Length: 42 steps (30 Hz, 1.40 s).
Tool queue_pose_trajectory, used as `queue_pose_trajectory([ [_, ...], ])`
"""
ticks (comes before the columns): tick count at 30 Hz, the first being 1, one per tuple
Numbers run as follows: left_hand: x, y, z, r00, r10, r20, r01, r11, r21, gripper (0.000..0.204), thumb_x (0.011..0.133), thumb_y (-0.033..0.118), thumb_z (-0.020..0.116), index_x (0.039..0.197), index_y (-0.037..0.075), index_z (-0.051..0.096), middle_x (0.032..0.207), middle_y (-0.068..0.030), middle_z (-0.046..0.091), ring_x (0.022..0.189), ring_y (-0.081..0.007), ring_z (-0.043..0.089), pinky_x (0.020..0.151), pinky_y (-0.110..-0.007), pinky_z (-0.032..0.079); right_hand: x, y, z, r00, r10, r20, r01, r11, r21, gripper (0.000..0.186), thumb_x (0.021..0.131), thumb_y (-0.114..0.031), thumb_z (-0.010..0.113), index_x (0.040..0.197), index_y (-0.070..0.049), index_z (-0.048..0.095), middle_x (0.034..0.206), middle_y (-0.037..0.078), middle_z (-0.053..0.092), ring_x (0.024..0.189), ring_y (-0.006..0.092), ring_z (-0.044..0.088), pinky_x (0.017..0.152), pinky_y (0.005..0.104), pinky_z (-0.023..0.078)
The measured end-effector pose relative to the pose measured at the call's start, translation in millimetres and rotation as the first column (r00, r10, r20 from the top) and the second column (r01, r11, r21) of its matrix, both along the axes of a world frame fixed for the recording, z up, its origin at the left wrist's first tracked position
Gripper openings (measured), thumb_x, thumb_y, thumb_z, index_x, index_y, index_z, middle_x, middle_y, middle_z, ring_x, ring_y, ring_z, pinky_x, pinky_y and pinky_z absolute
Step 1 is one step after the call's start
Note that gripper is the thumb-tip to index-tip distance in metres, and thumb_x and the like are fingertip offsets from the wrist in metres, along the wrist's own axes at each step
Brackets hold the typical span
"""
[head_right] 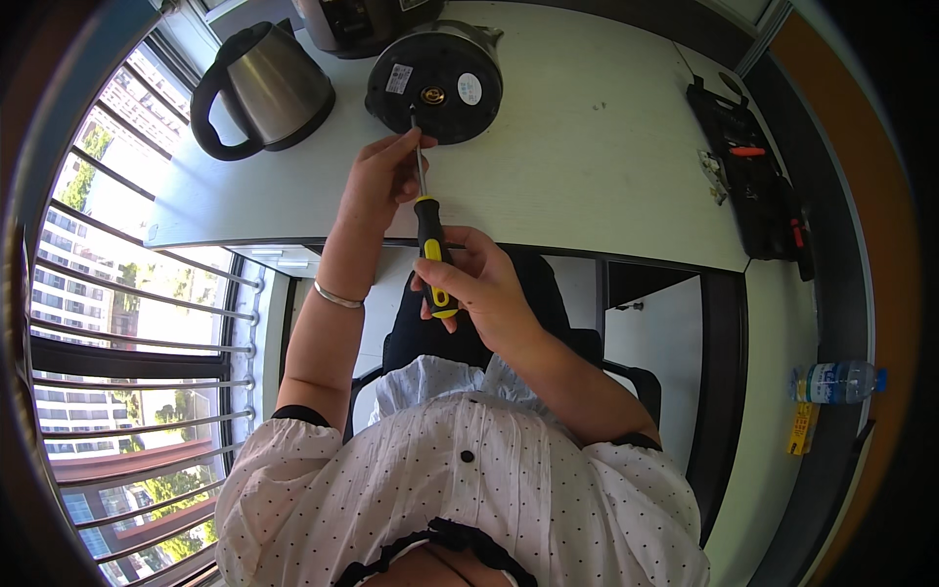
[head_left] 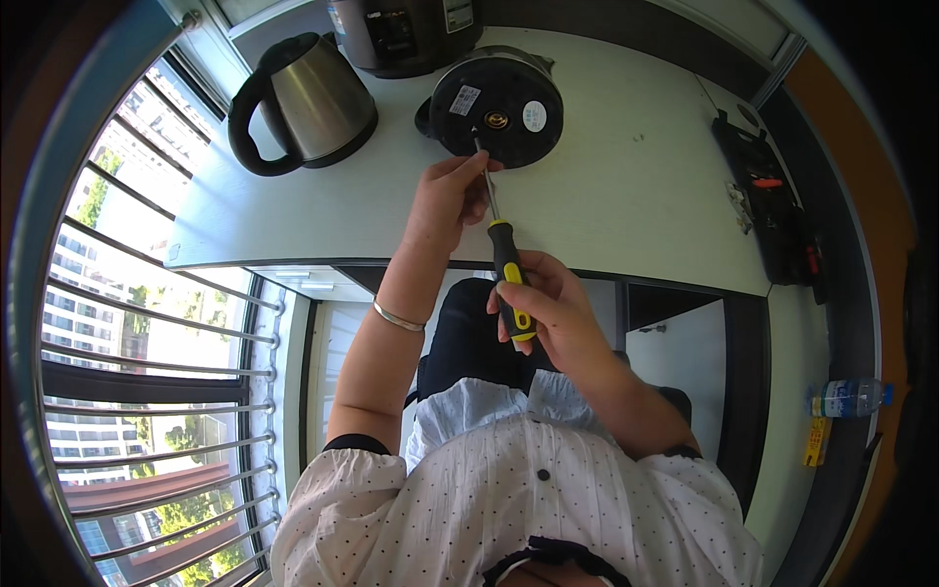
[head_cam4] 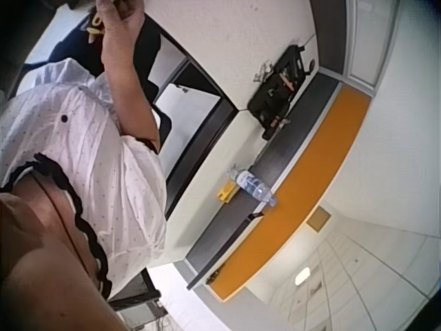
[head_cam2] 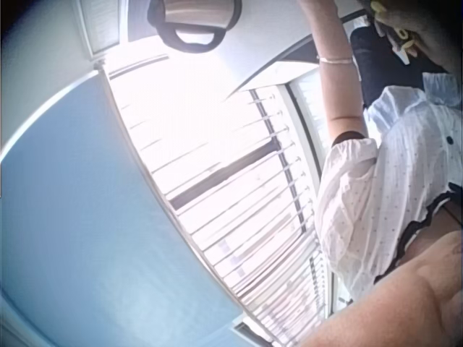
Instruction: The person uses a screwdriver to remove a screw from the base of an electric kettle. They then lift the base cover to expose the internal wiring and heating element. The person manipulates the wires and components inside the kettle base with their hands.
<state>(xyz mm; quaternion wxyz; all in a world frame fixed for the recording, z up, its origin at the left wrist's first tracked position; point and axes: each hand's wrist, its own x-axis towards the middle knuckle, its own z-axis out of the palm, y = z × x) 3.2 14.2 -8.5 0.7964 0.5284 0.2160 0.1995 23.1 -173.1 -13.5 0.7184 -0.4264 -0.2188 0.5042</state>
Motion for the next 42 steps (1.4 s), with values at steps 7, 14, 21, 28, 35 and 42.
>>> queue_pose_trajectory([
  [7,2,3,0,0.998,0.049,-0.046,-0.046,0.997,0.067,0.031,0.088,0.028,0.058,0.090,-0.002,0.060,0.058,-0.0001,0.046,0.044,-0.0075,0.041,0.039,-0.020,0.027,-9,2,-8,0.962,-0.183,0.205,0.199,0.978,-0.062,0.043,0.078,-0.011,0.069,0.111,0.002,0.046,0.073,0.004,0.058,0.055,0.0059,0.052,0.044,0.0181,0.042],
  [14,6,5,-2,0.996,0.085,-0.029,-0.086,0.995,-0.043,0.029,0.087,0.026,0.058,0.091,-0.002,0.060,0.060,-0.0042,0.051,0.046,-0.0114,0.045,0.040,-0.021,0.032,-10,-3,-12,0.919,-0.213,0.333,0.249,0.966,-0.070,0.042,0.077,-0.011,0.070,0.110,0.003,0.048,0.073,0.002,0.056,0.059,0.0038,0.051,0.051,0.0174,0.042],
  [21,10,3,0,0.918,0.394,-0.045,-0.333,0.828,0.451,0.029,0.083,0.026,0.063,0.093,-0.001,0.061,0.070,-0.0094,0.061,0.060,-0.0182,0.060,0.050,-0.028,0.045,-12,-14,-17,0.864,-0.235,0.446,0.282,0.959,-0.040,0.043,0.078,-0.009,0.069,0.112,0.003,0.047,0.075,0.001,0.055,0.060,0.0030,0.049,0.050,0.0176,0.041],
  [28,28,14,-10,0.773,0.586,0.244,-0.299,-0.003,0.954,0.021,0.075,0.020,0.066,0.087,0.004,0.062,0.076,-0.0116,0.063,0.067,-0.0295,0.060,0.059,-0.038,0.048,-12,-31,-13,0.875,-0.252,0.412,0.308,0.948,-0.074,0.042,0.078,-0.006,0.068,0.113,0.003,0.047,0.076,0.001,0.054,0.058,0.0028,0.049,0.049,0.0173,0.040],
  [35,34,13,-14,0.773,0.596,0.218,-0.224,-0.064,0.972,0.019,0.076,0.021,0.065,0.084,0.005,0.062,0.075,-0.0113,0.063,0.067,-0.0293,0.061,0.058,-0.038,0.047,-9,-48,-12,0.870,-0.283,0.403,0.333,0.941,-0.057,0.042,0.078,-0.003,0.067,0.115,0.002,0.047,0.077,0.001,0.056,0.059,0.0029,0.050,0.050,0.0172,0.041],
  [42,35,19,-20,0.793,0.529,0.303,-0.301,-0.093,0.949,0.015,0.077,0.019,0.062,0.082,0.005,0.059,0.075,-0.0142,0.061,0.063,-0.0324,0.059,0.056,-0.041,0.048,-3,-60,-11,0.864,-0.313,0.394,0.367,0.928,-0.068,0.042,0.078,-0.002,0.067,0.115,0.002,0.048,0.077,0.001,0.056,0.059,0.0027,0.050,0.050,0.0172,0.041],
])
